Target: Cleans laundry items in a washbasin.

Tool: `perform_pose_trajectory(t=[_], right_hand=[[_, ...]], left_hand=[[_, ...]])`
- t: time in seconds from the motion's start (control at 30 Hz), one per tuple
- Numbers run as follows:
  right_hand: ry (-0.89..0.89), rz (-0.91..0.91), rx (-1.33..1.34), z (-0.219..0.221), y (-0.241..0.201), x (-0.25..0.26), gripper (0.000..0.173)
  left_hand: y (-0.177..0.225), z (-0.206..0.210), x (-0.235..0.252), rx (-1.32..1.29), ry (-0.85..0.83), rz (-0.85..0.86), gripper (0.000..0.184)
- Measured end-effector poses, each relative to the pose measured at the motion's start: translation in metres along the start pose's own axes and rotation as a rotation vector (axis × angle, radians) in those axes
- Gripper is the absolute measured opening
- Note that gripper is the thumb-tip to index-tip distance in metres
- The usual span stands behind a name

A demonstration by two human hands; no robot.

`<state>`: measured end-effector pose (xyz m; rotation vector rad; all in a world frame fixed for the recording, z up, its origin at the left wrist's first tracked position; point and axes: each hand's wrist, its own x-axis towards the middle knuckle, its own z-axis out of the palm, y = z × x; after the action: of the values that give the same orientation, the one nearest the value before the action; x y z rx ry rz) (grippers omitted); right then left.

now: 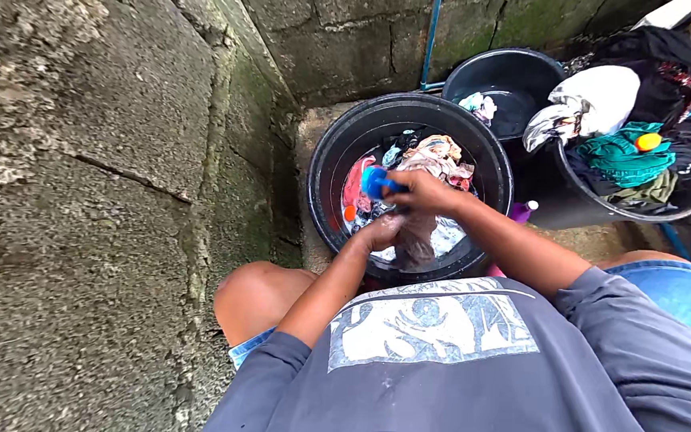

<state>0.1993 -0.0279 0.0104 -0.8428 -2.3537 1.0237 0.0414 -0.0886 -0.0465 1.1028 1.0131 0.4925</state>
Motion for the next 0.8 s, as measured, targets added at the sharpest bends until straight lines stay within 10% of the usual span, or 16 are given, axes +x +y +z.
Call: perform_pose_trajectory(t=[0.1,0.2,0.33,0.5,0.63,0.8], right_hand=[[0.426,0.304,0.062,-0.017,0.029,-0.009,0.033],[0.710,0.217,0.115,-0.014,0.009,-0.012,0.031],[0.653,-0.166,-0.035,0.039,-0.005,-0.017,0.037],[0.649,0.328,-0.043,0.023,0.046,-0.026,0.038],[0.697,-0.259,-0.086,0.054,-0.006,0.000,0.037],[0.605,0.268,-0.060,0.028,0.048,-0.016,0.038]], left_hand=[[0.007,-0.004,-0.002,-0.158,0.046,0.059,0.061],[0.005,-0.007,0.002,-0.298,0.031,0.185,0.067],[0.005,0.001,0.001,-0.359,0.149,0.483,0.021],[0.023,-0.012,-0.004,-0.433,0.080,0.529,0.062],[0.002,-0.012,-0.002,-0.103,0.350,0.563,0.018],[0.022,-0.014,-0.001,-0.455,0.116,0.549,0.066]])
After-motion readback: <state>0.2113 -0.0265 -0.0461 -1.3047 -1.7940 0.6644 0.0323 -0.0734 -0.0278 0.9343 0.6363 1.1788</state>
